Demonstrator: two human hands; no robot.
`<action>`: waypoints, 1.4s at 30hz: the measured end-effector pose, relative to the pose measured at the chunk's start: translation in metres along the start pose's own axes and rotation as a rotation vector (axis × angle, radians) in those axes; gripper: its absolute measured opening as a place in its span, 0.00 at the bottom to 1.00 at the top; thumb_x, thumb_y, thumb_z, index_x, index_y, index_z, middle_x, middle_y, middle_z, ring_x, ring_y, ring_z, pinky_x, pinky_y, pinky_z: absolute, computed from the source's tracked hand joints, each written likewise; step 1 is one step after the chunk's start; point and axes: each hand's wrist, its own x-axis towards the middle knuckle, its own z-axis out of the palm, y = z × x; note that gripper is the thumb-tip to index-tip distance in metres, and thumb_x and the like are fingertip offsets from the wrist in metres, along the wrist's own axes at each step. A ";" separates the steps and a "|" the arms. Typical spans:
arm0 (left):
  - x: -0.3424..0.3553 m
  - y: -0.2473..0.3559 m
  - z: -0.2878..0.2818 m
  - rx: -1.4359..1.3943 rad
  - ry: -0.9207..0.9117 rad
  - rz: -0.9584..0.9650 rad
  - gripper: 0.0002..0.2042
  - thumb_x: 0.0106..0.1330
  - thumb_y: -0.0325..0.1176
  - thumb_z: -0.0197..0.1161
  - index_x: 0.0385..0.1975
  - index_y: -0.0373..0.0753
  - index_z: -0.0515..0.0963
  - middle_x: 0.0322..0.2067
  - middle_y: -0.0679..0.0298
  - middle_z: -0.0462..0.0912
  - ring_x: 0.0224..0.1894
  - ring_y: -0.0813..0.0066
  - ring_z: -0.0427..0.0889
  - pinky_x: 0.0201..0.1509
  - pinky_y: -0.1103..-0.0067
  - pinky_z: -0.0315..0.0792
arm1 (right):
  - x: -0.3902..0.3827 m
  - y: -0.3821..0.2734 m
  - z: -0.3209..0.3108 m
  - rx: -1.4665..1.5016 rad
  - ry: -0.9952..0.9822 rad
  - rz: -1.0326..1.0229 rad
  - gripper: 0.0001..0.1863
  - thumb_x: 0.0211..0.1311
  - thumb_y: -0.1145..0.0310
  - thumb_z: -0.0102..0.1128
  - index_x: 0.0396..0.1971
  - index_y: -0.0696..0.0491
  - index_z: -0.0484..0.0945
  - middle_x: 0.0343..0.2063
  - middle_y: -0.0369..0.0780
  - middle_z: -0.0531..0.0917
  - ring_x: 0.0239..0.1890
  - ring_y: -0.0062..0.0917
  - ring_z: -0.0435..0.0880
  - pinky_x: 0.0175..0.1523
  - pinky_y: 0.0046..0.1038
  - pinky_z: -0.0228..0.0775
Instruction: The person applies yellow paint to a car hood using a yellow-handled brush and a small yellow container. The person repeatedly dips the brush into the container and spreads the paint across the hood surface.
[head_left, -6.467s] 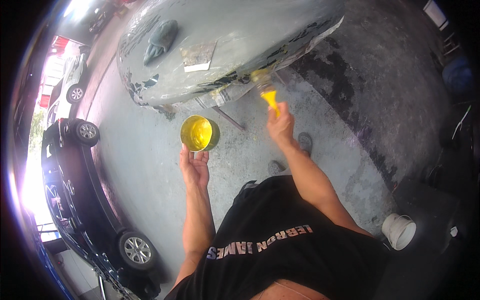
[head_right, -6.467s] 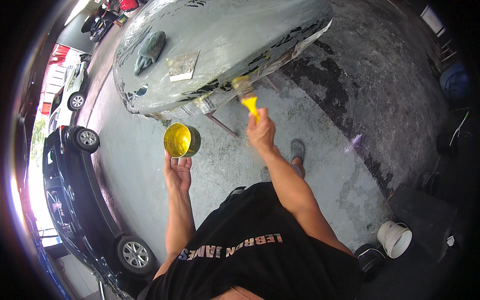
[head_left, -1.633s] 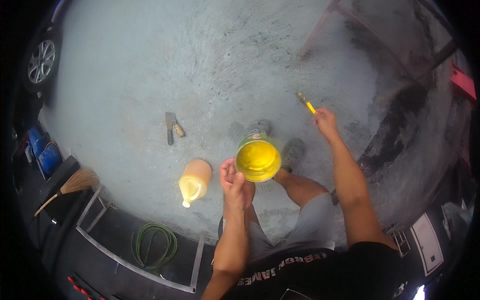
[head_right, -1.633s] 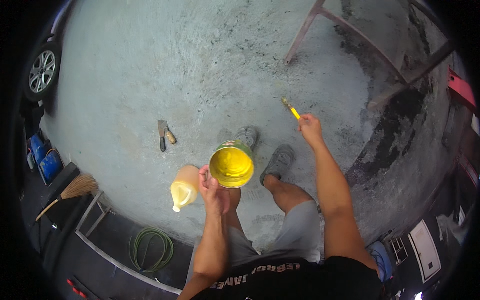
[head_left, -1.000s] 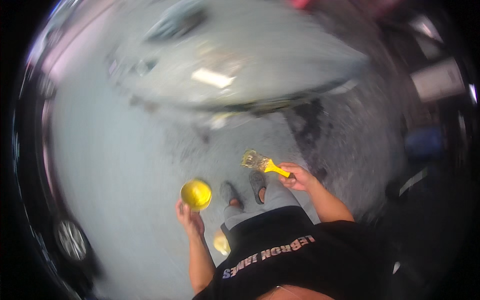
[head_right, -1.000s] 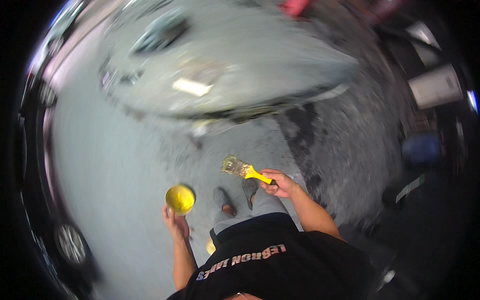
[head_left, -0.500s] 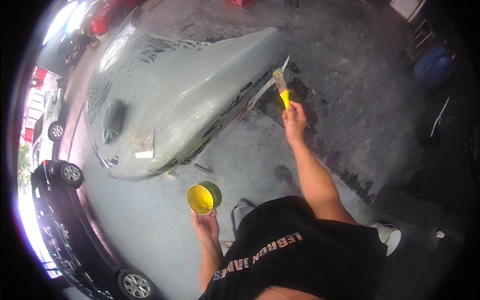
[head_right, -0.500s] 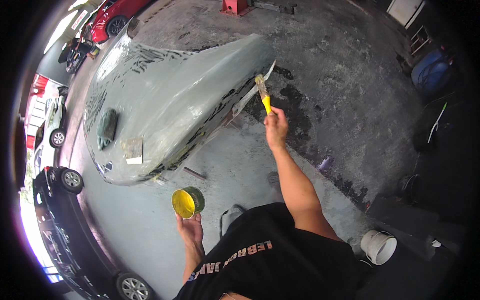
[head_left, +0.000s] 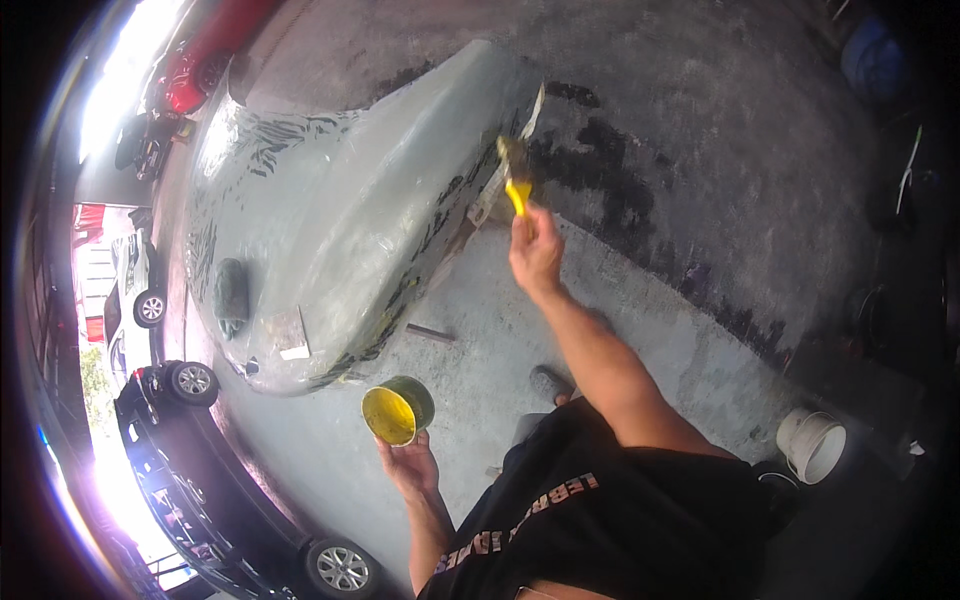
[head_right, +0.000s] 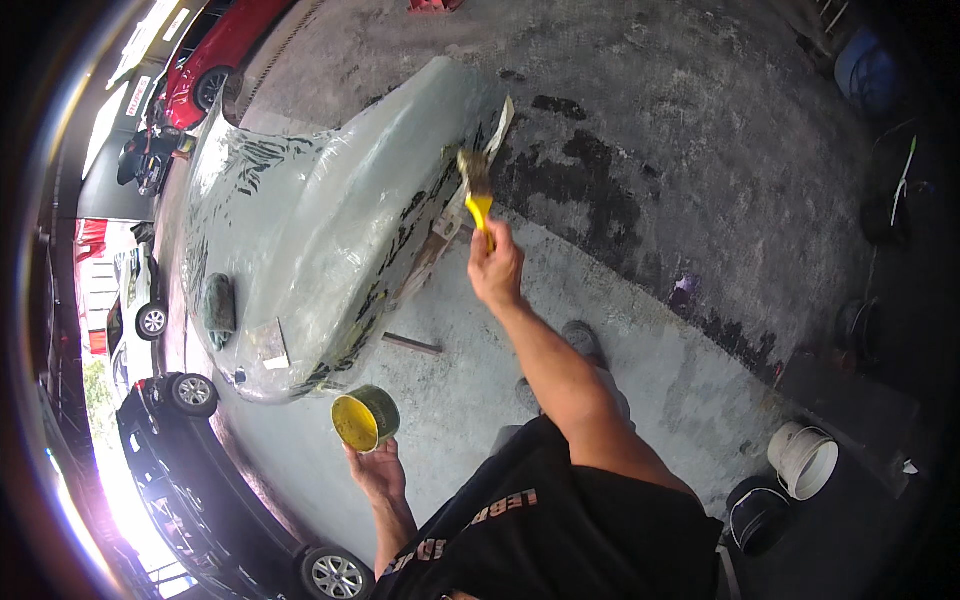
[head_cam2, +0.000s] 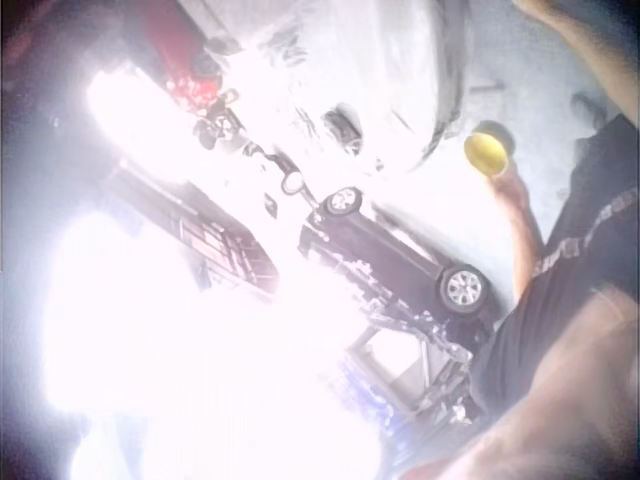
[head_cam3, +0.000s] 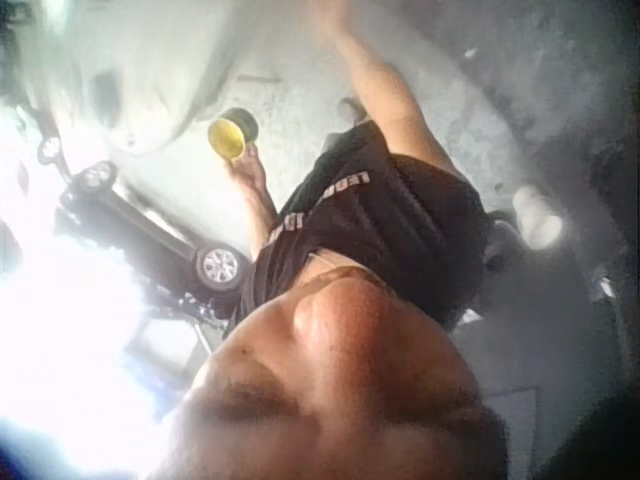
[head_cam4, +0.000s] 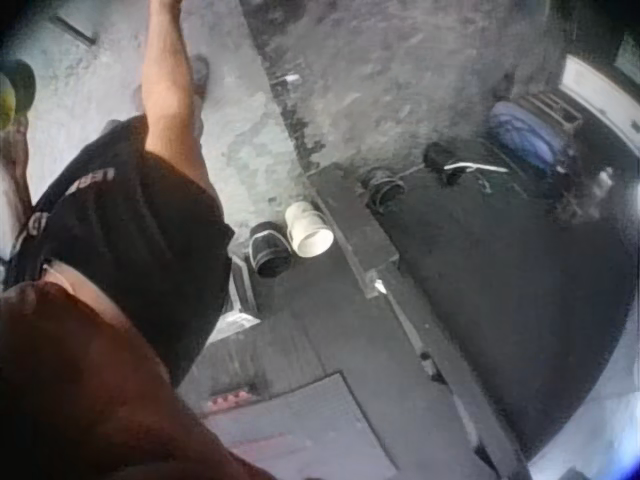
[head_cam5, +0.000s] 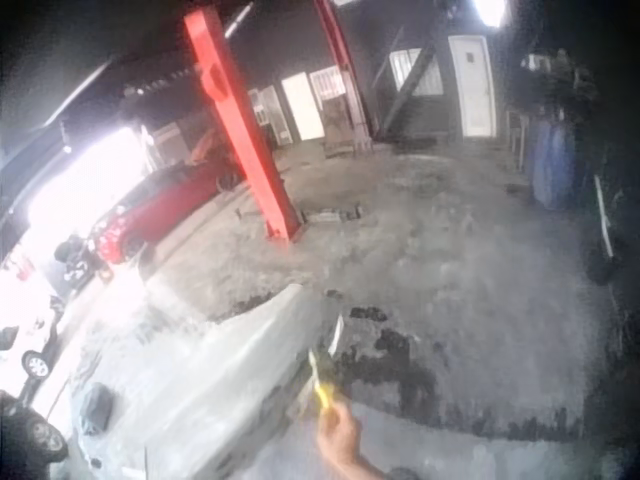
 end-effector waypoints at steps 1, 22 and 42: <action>0.001 0.002 0.003 -0.005 -0.044 0.007 0.26 0.74 0.49 0.64 0.66 0.41 0.71 0.64 0.61 0.77 0.62 0.64 0.79 0.60 0.68 0.77 | 0.015 -0.001 0.003 0.023 0.016 -0.015 0.12 0.72 0.71 0.63 0.50 0.57 0.77 0.34 0.45 0.86 0.37 0.27 0.87 0.41 0.32 0.78; 0.015 0.025 -0.001 0.012 -0.113 0.015 0.27 0.74 0.49 0.64 0.66 0.40 0.70 0.65 0.60 0.76 0.64 0.63 0.77 0.63 0.66 0.75 | 0.028 -0.002 0.017 -0.083 -0.009 -0.031 0.09 0.72 0.68 0.61 0.45 0.55 0.75 0.28 0.51 0.85 0.34 0.46 0.89 0.37 0.43 0.77; 0.041 0.005 0.054 0.077 -0.079 -0.052 0.19 0.71 0.38 0.69 0.57 0.46 0.71 0.57 0.63 0.79 0.58 0.59 0.81 0.63 0.60 0.77 | -0.036 -0.052 -0.096 0.156 -0.314 0.015 0.13 0.75 0.67 0.60 0.53 0.56 0.79 0.27 0.36 0.84 0.29 0.17 0.81 0.34 0.25 0.74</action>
